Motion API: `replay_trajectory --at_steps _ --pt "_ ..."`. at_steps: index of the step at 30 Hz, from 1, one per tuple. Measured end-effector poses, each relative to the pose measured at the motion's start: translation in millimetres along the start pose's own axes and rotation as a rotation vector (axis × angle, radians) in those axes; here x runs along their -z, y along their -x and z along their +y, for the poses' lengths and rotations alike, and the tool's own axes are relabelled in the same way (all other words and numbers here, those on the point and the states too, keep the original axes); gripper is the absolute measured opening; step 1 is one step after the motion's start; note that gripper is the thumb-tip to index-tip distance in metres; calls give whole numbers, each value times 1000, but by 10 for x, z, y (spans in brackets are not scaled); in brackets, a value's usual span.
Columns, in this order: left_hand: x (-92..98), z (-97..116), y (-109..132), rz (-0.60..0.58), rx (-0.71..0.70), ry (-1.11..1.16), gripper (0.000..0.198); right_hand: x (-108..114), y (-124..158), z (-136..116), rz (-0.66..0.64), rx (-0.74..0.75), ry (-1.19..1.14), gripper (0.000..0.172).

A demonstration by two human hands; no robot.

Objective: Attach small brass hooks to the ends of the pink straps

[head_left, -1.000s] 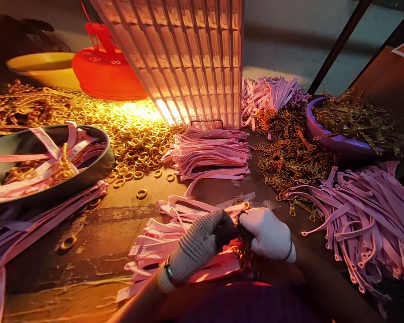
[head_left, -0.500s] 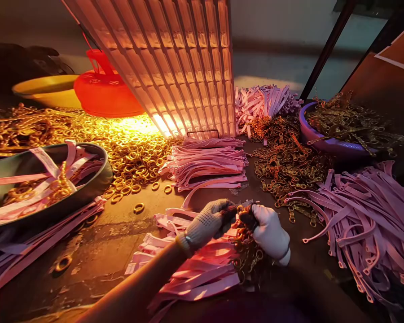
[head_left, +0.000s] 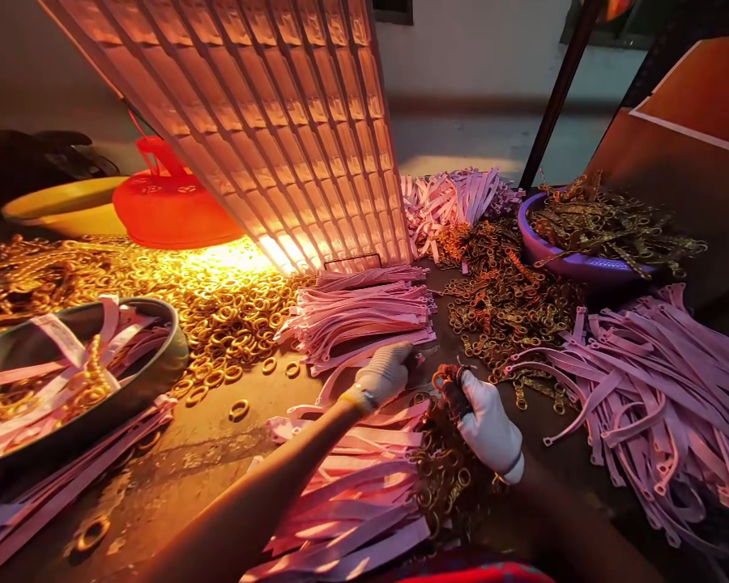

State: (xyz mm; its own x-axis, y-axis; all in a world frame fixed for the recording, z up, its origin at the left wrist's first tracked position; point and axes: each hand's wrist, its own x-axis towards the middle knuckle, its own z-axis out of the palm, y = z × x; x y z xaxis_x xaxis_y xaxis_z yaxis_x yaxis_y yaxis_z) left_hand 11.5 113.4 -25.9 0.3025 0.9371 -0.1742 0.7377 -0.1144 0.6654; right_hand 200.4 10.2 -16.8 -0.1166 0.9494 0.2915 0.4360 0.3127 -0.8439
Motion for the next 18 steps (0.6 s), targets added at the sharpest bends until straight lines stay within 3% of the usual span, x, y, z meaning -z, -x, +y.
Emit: replay_trajectory --at_steps 2,4,6,9,13,15,18 --pt "122 -4 325 -62 46 169 33 -51 4 20 -28 44 41 30" --pt "200 9 665 -111 169 537 36 -139 3 -4 -73 94 79 34" --pt "204 31 960 -100 256 815 40 -235 -1 -90 -145 138 172 34" --pt "108 57 1259 -45 282 967 46 -330 12 -303 -314 172 438 26" --pt "13 99 1455 0 266 952 46 -349 103 -528 -397 296 828 18" --pt "16 135 1511 21 221 857 45 -344 166 -551 -355 424 956 12" --pt "15 169 1561 129 64 586 39 -351 228 -504 -269 598 1042 18"
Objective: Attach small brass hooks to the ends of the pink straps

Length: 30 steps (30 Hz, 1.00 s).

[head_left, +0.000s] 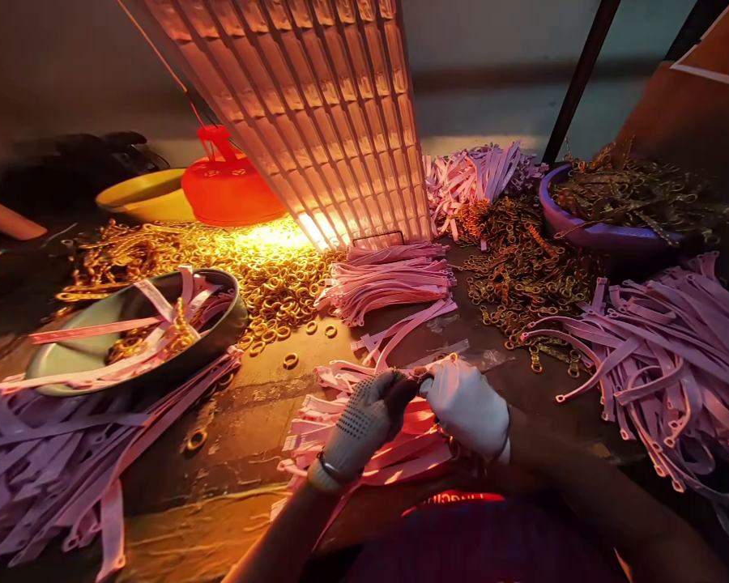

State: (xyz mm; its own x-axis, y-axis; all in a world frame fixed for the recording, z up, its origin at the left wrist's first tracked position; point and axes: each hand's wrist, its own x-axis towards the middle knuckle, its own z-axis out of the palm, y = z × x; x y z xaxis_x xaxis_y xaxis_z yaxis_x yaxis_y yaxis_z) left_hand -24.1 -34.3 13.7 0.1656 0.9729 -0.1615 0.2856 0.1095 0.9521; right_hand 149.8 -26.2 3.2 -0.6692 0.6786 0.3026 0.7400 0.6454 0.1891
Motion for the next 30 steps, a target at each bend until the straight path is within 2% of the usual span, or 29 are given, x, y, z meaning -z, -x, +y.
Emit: replay_trajectory --at_steps 2,5,7,10,12,14,17,22,25,28,30 --pt "-17 -33 12 50 -156 -196 32 -39 16 0 25 9 19 20" --pt "-26 -155 -4 33 -272 -357 22 -49 4 -2 -74 -51 -41 13" --pt "-5 -245 -22 -41 -242 -329 23 -9 -15 -7 -173 -102 -101 17" --pt "42 -320 -19 -106 -110 -200 33 106 -48 7 -283 -146 -194 27" --pt "49 -315 15 -68 -95 -194 37 184 -75 34 -354 -145 -289 30" --pt "26 -288 63 -20 -141 -225 36 231 -100 59 -436 -166 -350 33" --pt "-28 -267 126 1 -166 -249 33 220 -114 51 -537 -212 -302 32" --pt "-82 -294 149 41 -193 -356 29 117 -68 -21 -560 -41 -287 20" --pt "-65 -244 127 -11 -195 -355 31 106 -70 2 -559 12 -279 21" --pt "94 -178 83 -156 -178 -313 28 142 -70 61 -556 49 -299 22" --pt "311 -176 45 -175 -157 -297 23 179 -26 100 -532 44 -295 23"
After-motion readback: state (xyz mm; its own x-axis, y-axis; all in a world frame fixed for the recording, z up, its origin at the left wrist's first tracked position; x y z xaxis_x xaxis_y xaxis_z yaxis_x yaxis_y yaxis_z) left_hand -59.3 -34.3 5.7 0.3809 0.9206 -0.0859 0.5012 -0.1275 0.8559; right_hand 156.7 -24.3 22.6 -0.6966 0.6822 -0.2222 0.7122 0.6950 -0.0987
